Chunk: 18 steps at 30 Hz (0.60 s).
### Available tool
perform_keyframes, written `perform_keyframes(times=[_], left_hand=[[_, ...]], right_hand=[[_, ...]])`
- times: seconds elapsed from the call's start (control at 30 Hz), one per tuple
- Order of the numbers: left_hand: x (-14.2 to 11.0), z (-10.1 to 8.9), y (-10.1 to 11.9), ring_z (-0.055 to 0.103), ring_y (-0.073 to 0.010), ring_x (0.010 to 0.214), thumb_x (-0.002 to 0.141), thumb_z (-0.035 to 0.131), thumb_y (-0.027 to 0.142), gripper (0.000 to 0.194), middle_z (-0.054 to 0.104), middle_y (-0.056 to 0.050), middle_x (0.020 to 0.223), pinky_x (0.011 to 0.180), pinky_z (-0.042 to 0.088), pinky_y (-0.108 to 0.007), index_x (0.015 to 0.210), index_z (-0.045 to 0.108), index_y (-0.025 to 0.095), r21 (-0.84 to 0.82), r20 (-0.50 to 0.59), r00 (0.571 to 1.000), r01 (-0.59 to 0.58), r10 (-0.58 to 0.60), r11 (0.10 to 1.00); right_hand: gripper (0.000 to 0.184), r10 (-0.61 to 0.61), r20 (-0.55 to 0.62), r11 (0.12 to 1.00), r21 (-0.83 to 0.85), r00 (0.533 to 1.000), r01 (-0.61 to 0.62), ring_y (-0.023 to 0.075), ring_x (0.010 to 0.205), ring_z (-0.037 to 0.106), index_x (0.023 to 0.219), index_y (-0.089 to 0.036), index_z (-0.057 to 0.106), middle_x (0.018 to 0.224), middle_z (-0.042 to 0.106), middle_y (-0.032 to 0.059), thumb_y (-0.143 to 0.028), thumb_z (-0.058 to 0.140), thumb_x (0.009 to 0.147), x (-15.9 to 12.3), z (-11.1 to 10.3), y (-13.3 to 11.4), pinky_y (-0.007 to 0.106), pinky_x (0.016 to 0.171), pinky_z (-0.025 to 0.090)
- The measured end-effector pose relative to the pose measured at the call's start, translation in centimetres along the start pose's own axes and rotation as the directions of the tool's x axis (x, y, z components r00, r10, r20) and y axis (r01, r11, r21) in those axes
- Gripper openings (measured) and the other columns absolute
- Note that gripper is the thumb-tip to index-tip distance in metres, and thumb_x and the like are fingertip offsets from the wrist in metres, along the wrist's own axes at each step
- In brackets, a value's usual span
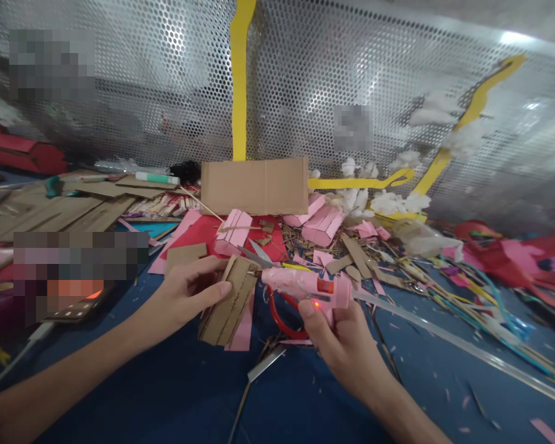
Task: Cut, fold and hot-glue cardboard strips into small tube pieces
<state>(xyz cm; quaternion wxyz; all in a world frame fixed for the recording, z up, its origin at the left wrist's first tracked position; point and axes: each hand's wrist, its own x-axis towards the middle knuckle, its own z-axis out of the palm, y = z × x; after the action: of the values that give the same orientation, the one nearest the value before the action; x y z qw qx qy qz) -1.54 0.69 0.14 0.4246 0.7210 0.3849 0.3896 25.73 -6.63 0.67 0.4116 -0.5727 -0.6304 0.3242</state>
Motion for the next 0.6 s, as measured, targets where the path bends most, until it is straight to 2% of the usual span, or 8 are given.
perform_keyframes(times=[0.33, 0.6], left_hand=[[0.02, -0.14, 0.02, 0.069, -0.0254, 0.092, 0.094, 0.066, 0.045, 0.039, 0.076, -0.008, 0.101, 0.079, 0.058, -0.036, 0.121, 0.074, 0.018, -0.002, -0.018, 1.0, 0.005, -0.005, 1.0], [0.09, -0.12, -0.15, 0.07, -0.0255, 0.096, 0.098, 0.064, 0.048, 0.042, 0.076, -0.008, 0.11, 0.082, 0.056, -0.037, 0.127, 0.07, 0.018, -0.047, 0.011, 0.999, 0.046, -0.045, 0.998]], right_hand=[[0.059, -0.037, -0.039, 0.993, -0.116, 0.999, 0.032, 0.0118, 0.045, 0.037, 0.06, -0.024, 0.05, 0.048, 0.044, -0.002, -0.07, 0.054, 0.096, -0.2, -0.1, -0.01, 0.024, 0.039, 0.032], [0.063, -0.026, 0.005, 0.988, -0.154, 1.0, 0.027, 0.0115, 0.046, 0.036, 0.056, -0.023, 0.049, 0.049, 0.042, -0.0023, -0.071, 0.053, 0.097, -0.3, -0.15, 0.23, 0.026, 0.042, 0.028]])
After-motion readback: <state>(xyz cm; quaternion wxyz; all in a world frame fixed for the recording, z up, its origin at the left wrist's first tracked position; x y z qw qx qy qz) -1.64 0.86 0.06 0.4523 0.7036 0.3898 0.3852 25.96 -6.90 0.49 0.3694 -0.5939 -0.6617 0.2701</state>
